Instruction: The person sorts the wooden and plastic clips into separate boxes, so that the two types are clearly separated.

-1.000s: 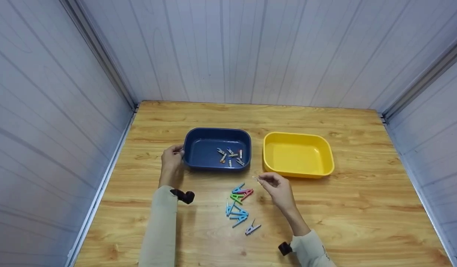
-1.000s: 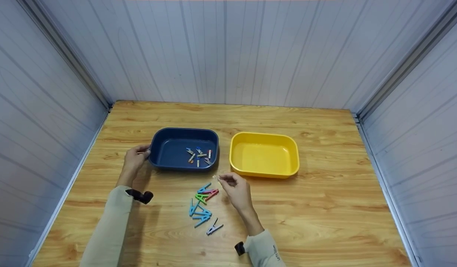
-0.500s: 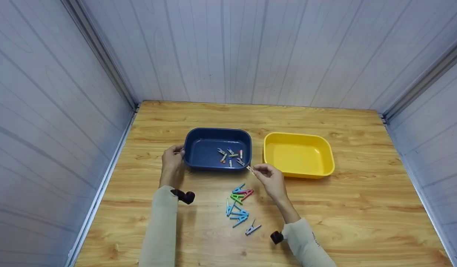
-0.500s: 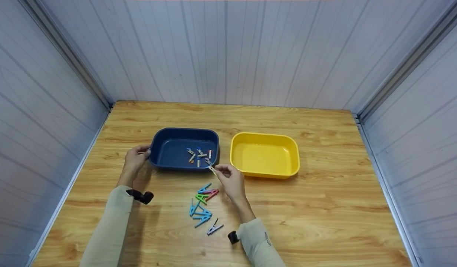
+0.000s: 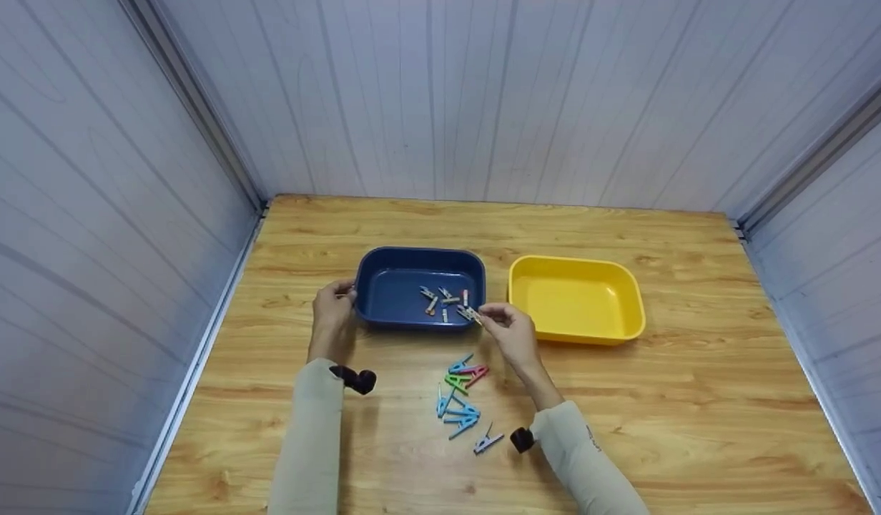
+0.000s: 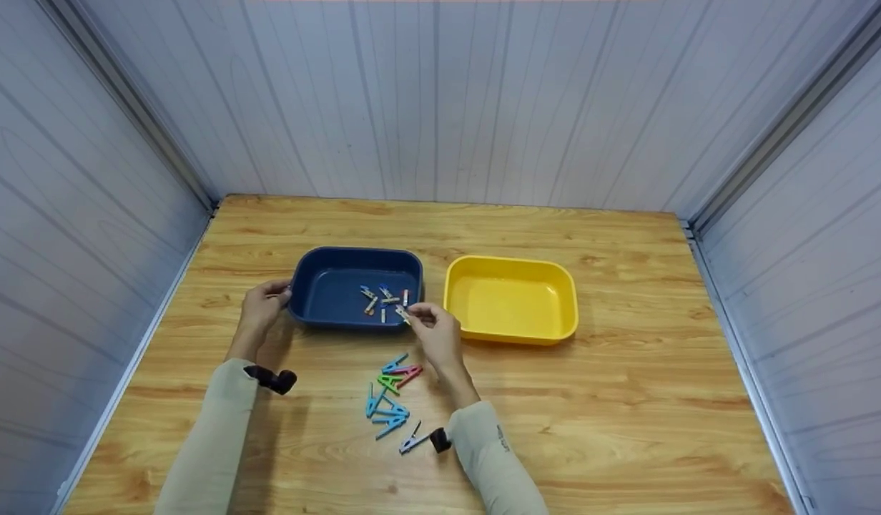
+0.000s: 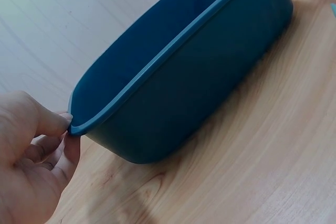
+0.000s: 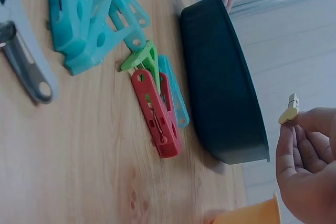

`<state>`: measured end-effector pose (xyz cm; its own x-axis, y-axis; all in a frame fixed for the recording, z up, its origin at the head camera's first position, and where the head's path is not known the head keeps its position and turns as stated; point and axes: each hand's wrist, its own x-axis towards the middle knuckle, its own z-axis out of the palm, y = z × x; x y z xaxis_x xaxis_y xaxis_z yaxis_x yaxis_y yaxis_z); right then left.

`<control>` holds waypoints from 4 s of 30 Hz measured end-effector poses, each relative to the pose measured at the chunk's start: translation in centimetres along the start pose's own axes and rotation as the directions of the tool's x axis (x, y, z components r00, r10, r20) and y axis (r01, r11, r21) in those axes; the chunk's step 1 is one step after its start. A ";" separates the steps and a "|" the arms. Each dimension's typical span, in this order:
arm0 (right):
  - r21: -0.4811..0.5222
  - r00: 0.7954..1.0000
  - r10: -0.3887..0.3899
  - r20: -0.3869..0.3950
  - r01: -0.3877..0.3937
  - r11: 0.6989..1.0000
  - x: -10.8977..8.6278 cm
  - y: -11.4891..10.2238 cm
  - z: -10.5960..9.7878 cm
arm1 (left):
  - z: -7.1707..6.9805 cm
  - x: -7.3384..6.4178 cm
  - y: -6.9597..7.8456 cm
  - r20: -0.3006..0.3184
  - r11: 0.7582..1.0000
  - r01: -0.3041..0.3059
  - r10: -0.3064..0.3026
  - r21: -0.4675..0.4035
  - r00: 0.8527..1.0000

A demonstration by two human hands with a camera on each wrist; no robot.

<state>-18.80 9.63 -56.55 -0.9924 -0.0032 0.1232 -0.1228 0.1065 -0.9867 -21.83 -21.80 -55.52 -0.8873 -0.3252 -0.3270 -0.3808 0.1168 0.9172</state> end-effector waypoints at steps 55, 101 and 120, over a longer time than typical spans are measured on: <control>-0.087 0.990 0.049 0.136 -0.037 0.996 2.8 -1.0 1.2 | -0.1 0.0 0.0 -0.003 0.998 -0.040 0.040 0.057 0.999; -0.117 0.946 -0.025 0.324 0.067 0.991 -4.6 -4.9 -3.8 | -0.1 -0.2 0.0 0.025 0.997 0.020 -0.018 -0.081 1.000; -0.104 0.933 0.021 0.360 0.018 0.994 -8.9 -2.6 -5.4 | -0.3 0.0 -0.1 0.019 1.000 0.003 -0.004 0.028 1.000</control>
<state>-9.55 14.75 -54.49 -0.9316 -0.3591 0.0561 -0.1390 0.2094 -0.9679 -21.71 -22.04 -55.50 -0.8908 -0.3076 -0.3345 -0.3906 0.1418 0.9096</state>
